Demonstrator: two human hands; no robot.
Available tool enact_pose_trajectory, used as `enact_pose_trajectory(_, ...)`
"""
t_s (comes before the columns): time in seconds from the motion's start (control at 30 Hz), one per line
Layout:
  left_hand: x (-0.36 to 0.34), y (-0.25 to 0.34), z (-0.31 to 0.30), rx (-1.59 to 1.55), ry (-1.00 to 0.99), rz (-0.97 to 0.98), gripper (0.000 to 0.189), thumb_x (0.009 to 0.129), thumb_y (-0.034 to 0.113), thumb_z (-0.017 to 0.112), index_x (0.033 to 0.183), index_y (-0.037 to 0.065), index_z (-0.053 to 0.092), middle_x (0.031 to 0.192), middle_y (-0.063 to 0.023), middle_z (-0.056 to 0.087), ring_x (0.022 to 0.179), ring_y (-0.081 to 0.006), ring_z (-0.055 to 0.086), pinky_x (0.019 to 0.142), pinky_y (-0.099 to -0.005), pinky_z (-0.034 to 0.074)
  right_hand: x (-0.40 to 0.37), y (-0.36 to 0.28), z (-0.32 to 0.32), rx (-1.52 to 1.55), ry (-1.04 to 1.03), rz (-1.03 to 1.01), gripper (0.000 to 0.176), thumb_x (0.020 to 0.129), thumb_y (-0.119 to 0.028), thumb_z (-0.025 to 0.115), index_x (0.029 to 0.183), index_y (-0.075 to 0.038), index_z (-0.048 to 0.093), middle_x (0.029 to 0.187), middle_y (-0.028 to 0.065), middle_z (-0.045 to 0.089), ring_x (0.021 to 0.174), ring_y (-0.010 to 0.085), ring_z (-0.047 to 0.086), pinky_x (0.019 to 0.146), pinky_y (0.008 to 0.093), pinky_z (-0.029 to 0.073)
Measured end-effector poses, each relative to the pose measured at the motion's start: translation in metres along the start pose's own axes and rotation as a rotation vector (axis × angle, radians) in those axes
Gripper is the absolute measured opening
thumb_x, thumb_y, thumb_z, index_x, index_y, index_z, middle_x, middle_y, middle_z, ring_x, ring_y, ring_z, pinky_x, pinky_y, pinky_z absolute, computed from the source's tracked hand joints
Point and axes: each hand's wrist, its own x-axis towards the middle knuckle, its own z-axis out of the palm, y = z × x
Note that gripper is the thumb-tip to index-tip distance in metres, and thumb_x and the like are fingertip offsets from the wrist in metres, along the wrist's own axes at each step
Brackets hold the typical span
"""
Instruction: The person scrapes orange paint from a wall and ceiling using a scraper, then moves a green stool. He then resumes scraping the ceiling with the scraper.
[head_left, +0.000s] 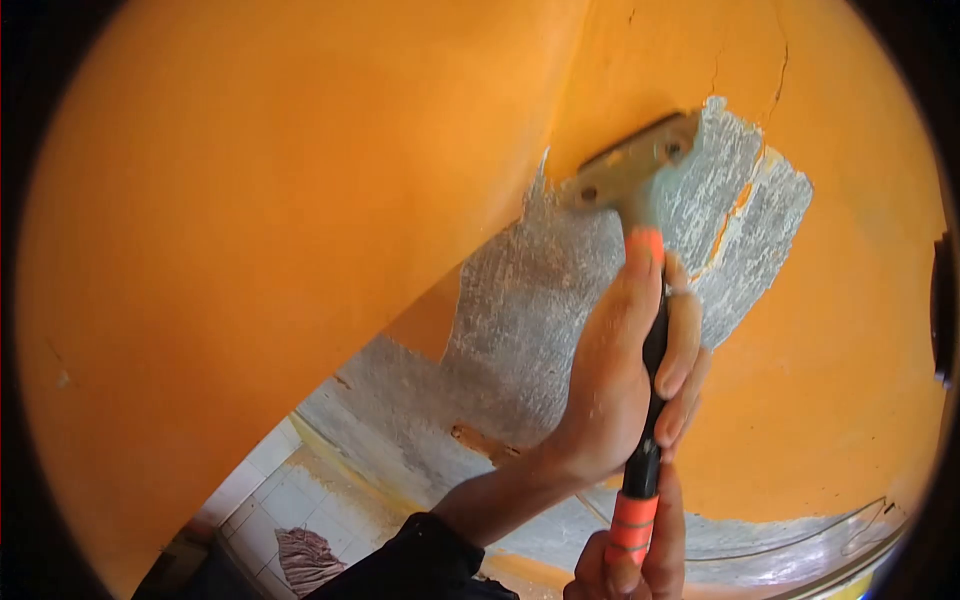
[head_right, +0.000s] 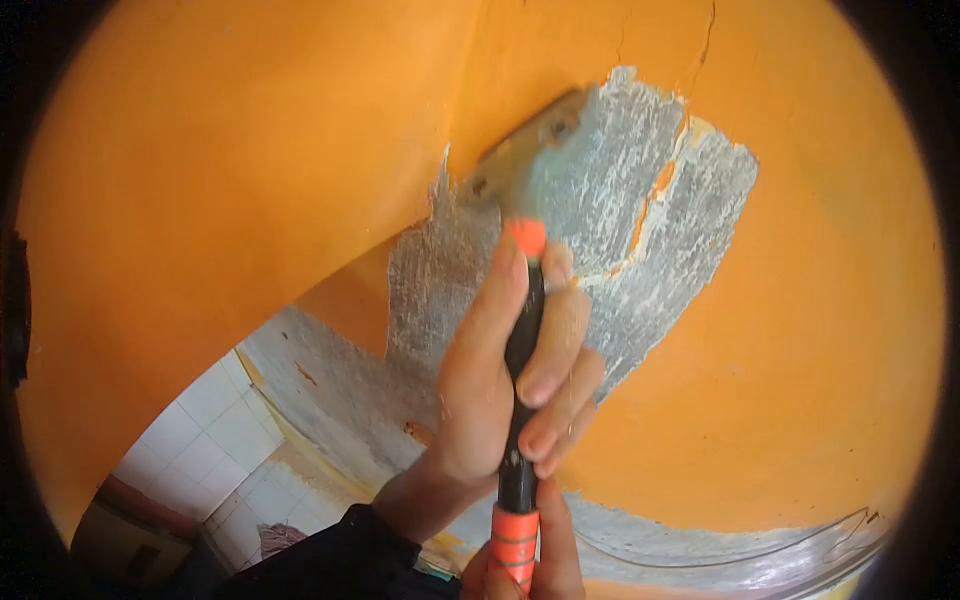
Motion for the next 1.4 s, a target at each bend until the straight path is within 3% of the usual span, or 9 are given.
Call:
enact_pose_trajectory(0.33, 0.015, 0.01, -0.002, 0.022, 0.184, -0.078, 0.039, 0.099, 0.048, 0.025, 0.099, 0.012, 0.041, 0.055, 0.0027, 0.033, 0.031, -0.0078, 0.031, 0.026, -0.0221, 0.032, -0.002, 0.005, 0.0, 0.098, 0.09, 0.013, 0.061, 0.096, -0.008, 0.04, 0.147, -0.007, 0.006, 0.065, 0.0004, 0.039, 0.045, 0.0028, 0.031, 0.036, 0.0154, 0.027)
enact_pose_trajectory(0.4, 0.018, 0.008, -0.011, 0.072, 0.042, -0.022, 0.041, 0.098, 0.05, 0.025, 0.098, 0.012, 0.041, 0.055, 0.0039, 0.033, 0.031, -0.0064, 0.032, 0.026, -0.0217, 0.032, -0.004, 0.01, -0.002, 0.114, 0.079, -0.024, 0.062, 0.096, -0.007, 0.04, 0.147, -0.006, 0.007, 0.067, 0.0004, 0.04, 0.047, 0.0026, 0.032, 0.037, 0.0151, 0.027)
enact_pose_trajectory(0.73, 0.023, 0.013, -0.013, -0.076, -0.029, -0.027, 0.043, 0.098, 0.05, 0.026, 0.097, 0.01, 0.041, 0.055, 0.0041, 0.034, 0.03, -0.0062, 0.031, 0.023, -0.0201, 0.031, -0.003, 0.011, 0.015, 0.166, 0.156, -0.018, 0.071, 0.09, -0.012, 0.054, 0.147, -0.009, 0.013, 0.075, 0.0008, 0.044, 0.057, 0.0036, 0.04, 0.046, 0.0152, 0.032)
enact_pose_trajectory(0.83, 0.031, 0.024, 0.001, -0.099, 0.143, -0.118, 0.058, 0.094, 0.061, 0.022, 0.065, 0.014, 0.038, 0.038, 0.0013, 0.028, 0.024, -0.0098, 0.028, 0.025, -0.0237, 0.029, -0.001, 0.014, 0.021, 0.172, 0.159, -0.083, 0.07, 0.091, -0.01, 0.053, 0.147, -0.006, 0.012, 0.074, 0.0028, 0.046, 0.056, 0.0042, 0.041, 0.046, 0.0148, 0.033)
enact_pose_trajectory(0.87, 0.028, 0.02, -0.002, -0.103, 0.149, -0.118, 0.058, 0.094, 0.061, 0.022, 0.065, 0.014, 0.038, 0.038, 0.0013, 0.028, 0.024, -0.0098, 0.028, 0.025, -0.0237, 0.029, -0.004, 0.014, 0.019, 0.171, 0.162, -0.077, 0.07, 0.091, -0.01, 0.053, 0.147, -0.006, 0.012, 0.074, 0.0028, 0.046, 0.056, 0.0042, 0.041, 0.046, 0.0148, 0.033)
enact_pose_trajectory(0.93, 0.021, 0.013, -0.011, -0.028, 0.003, -0.041, 0.042, 0.098, 0.051, 0.026, 0.095, 0.011, 0.041, 0.056, 0.0045, 0.034, 0.03, -0.0059, 0.031, 0.023, -0.0204, 0.031, -0.005, 0.015, 0.016, 0.18, 0.199, -0.064, 0.069, 0.091, -0.009, 0.052, 0.147, -0.005, 0.011, 0.074, 0.003, 0.046, 0.057, 0.0045, 0.042, 0.046, 0.0143, 0.032)
enact_pose_trajectory(1.07, 0.033, 0.019, -0.012, -0.107, -0.08, -0.024, 0.041, 0.097, 0.051, 0.027, 0.095, 0.013, 0.041, 0.055, 0.0046, 0.033, 0.03, -0.0055, 0.032, 0.023, -0.0202, 0.031, 0.003, 0.011, 0.017, 0.205, 0.221, -0.042, 0.069, 0.091, -0.009, 0.051, 0.147, -0.005, 0.011, 0.075, 0.0029, 0.046, 0.057, 0.0042, 0.041, 0.045, 0.014, 0.032)
enact_pose_trajectory(1.17, 0.024, 0.015, -0.01, -0.063, -0.025, -0.002, 0.04, 0.098, 0.05, 0.028, 0.095, 0.012, 0.042, 0.054, 0.0048, 0.033, 0.03, -0.005, 0.032, 0.023, -0.0188, 0.03, 0.002, 0.005, 0.018, 0.215, 0.057, -0.041, 0.069, 0.091, -0.007, 0.05, 0.147, -0.005, 0.009, 0.077, 0.0024, 0.046, 0.058, 0.0038, 0.04, 0.045, 0.0141, 0.031)
enact_pose_trajectory(1.4, 0.033, 0.026, -0.01, -0.107, -0.067, 0.032, 0.042, 0.097, 0.05, 0.029, 0.095, 0.011, 0.044, 0.054, 0.0055, 0.033, 0.031, -0.0034, 0.03, 0.024, -0.019, 0.031, -0.009, 0.004, 0.018, 0.147, 0.107, -0.005, 0.068, 0.092, -0.005, 0.046, 0.147, -0.005, 0.006, 0.076, 0.0016, 0.044, 0.057, 0.0042, 0.037, 0.044, 0.0143, 0.028)
